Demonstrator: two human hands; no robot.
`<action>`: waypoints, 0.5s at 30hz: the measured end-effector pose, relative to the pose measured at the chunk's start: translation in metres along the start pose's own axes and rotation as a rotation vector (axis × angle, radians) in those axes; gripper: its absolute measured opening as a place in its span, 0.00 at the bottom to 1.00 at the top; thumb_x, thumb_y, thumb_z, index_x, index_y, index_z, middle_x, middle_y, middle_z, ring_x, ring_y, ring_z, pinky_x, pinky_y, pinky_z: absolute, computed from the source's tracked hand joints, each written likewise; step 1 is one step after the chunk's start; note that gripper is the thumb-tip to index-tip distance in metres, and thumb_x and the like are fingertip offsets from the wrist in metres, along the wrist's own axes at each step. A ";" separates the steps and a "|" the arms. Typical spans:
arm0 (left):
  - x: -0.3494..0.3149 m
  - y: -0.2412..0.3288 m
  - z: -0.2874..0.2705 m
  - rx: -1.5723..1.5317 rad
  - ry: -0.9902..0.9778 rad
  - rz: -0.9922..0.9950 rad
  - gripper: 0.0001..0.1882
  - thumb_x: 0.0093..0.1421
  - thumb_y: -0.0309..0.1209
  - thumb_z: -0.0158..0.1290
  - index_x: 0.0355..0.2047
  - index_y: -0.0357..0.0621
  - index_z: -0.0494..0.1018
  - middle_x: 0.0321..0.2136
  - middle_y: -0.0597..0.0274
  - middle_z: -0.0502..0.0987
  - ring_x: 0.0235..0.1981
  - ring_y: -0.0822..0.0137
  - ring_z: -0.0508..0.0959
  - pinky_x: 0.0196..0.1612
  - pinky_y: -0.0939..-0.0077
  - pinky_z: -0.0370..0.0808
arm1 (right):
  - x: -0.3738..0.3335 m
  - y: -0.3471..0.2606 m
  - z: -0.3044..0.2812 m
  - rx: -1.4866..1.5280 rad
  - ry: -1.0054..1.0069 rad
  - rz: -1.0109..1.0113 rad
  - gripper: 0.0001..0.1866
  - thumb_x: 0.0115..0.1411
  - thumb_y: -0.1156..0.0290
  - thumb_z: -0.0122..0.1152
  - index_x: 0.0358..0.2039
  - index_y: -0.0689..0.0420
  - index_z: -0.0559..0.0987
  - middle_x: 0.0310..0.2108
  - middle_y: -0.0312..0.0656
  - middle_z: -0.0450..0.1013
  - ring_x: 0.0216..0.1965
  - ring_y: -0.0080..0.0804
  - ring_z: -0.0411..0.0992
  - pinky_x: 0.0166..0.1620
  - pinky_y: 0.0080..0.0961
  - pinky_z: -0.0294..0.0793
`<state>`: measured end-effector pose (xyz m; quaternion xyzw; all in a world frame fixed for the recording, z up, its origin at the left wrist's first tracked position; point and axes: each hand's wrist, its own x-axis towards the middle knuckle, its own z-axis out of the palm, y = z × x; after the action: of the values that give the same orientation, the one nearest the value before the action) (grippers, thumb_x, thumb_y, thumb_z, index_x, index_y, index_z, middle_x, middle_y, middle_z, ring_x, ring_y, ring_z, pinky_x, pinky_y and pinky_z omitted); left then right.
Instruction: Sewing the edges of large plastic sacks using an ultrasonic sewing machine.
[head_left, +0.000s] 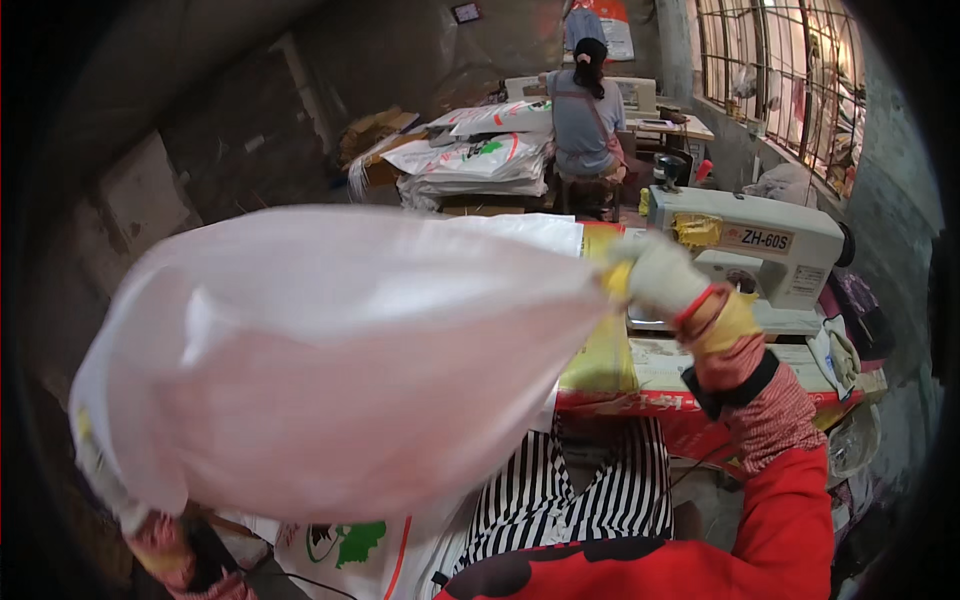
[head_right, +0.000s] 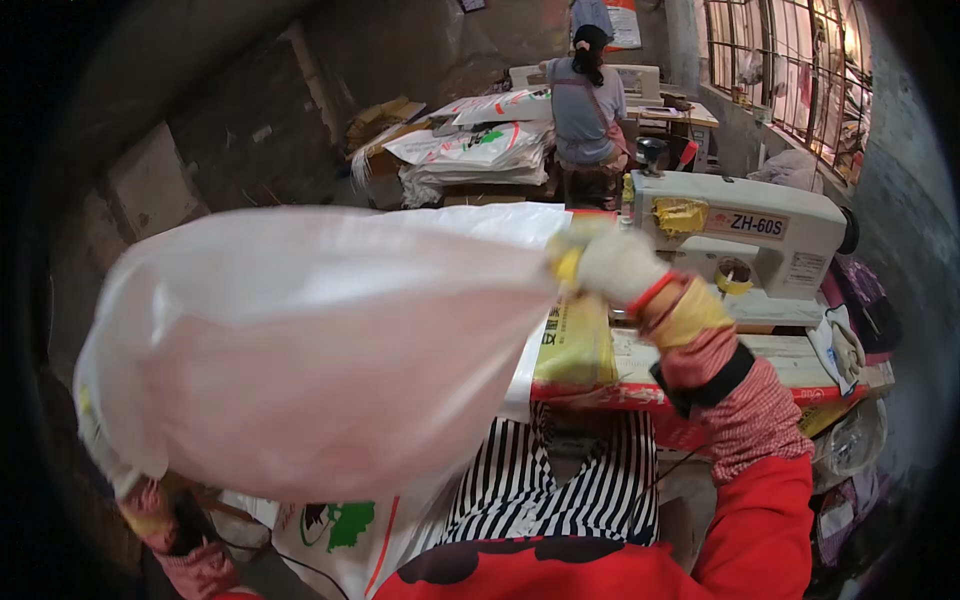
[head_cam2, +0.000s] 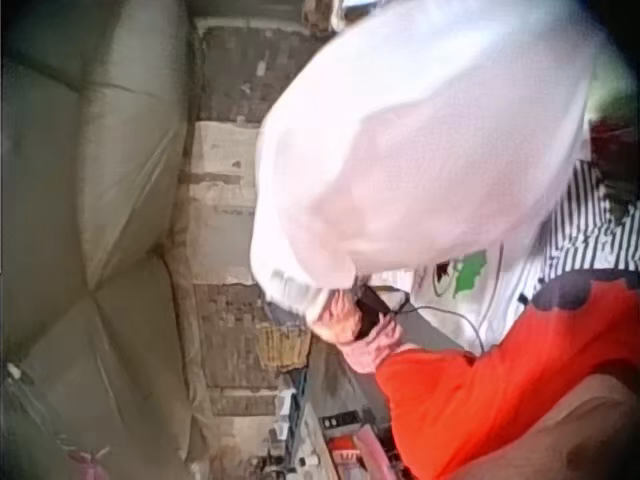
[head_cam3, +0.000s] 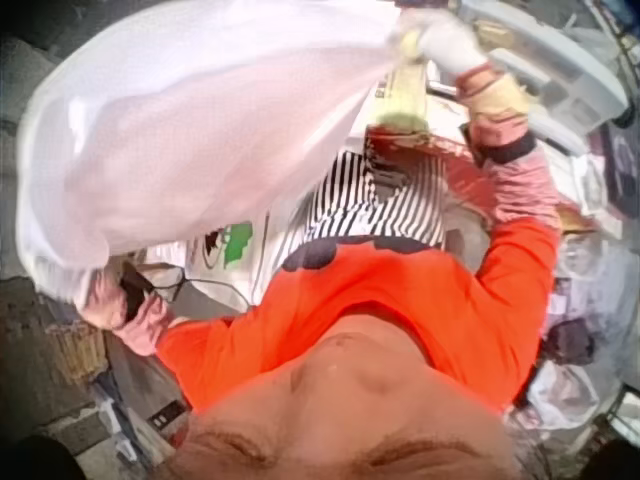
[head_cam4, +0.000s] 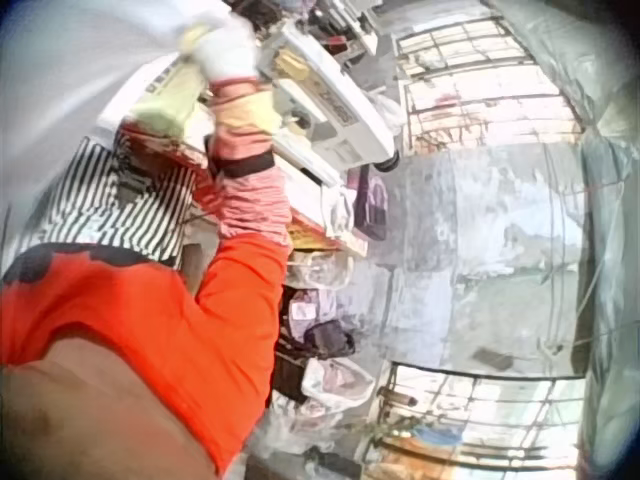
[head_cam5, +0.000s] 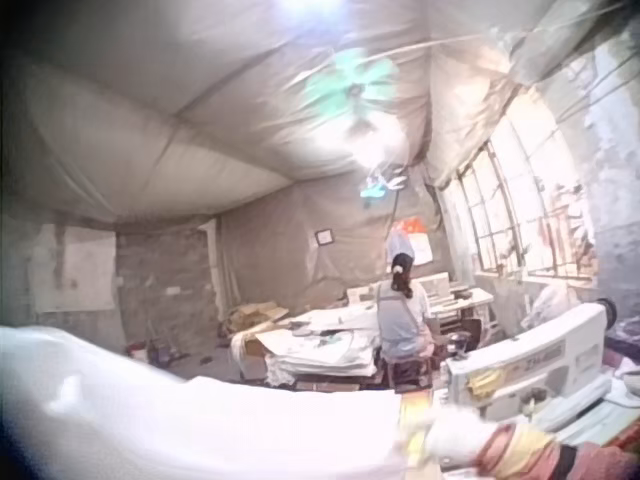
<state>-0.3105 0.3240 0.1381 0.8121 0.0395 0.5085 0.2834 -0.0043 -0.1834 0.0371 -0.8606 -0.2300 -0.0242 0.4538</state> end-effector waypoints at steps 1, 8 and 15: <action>0.011 -0.018 0.016 0.451 -0.103 0.174 0.17 0.55 0.28 0.45 0.45 0.37 0.64 0.42 0.57 0.69 0.42 0.67 0.70 0.44 0.75 0.67 | 0.007 -0.023 0.003 -0.027 0.099 0.027 0.12 0.47 0.65 0.56 0.33 0.54 0.76 0.22 0.41 0.73 0.23 0.30 0.72 0.29 0.26 0.73; 0.074 -0.266 0.016 0.365 -0.506 -0.151 0.13 0.54 0.32 0.46 0.34 0.36 0.72 0.28 0.57 0.76 0.27 0.67 0.74 0.33 0.73 0.70 | 0.129 -0.024 0.058 -1.143 0.002 -0.674 0.08 0.44 0.69 0.52 0.24 0.56 0.77 0.28 0.47 0.72 0.30 0.44 0.72 0.33 0.32 0.72; 0.086 -0.064 -0.092 0.578 0.520 0.382 0.14 0.57 0.32 0.41 0.39 0.35 0.67 0.34 0.52 0.71 0.36 0.63 0.69 0.39 0.70 0.66 | 0.113 -0.204 0.086 -0.882 1.519 -0.923 0.12 0.53 0.80 0.49 0.39 0.60 0.72 0.27 0.39 0.70 0.25 0.23 0.66 0.28 0.14 0.65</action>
<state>-0.3331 0.4461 0.2049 0.6956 0.0995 0.7076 -0.0743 -0.0029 0.0254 0.1714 -0.5342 -0.1611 -0.8272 0.0659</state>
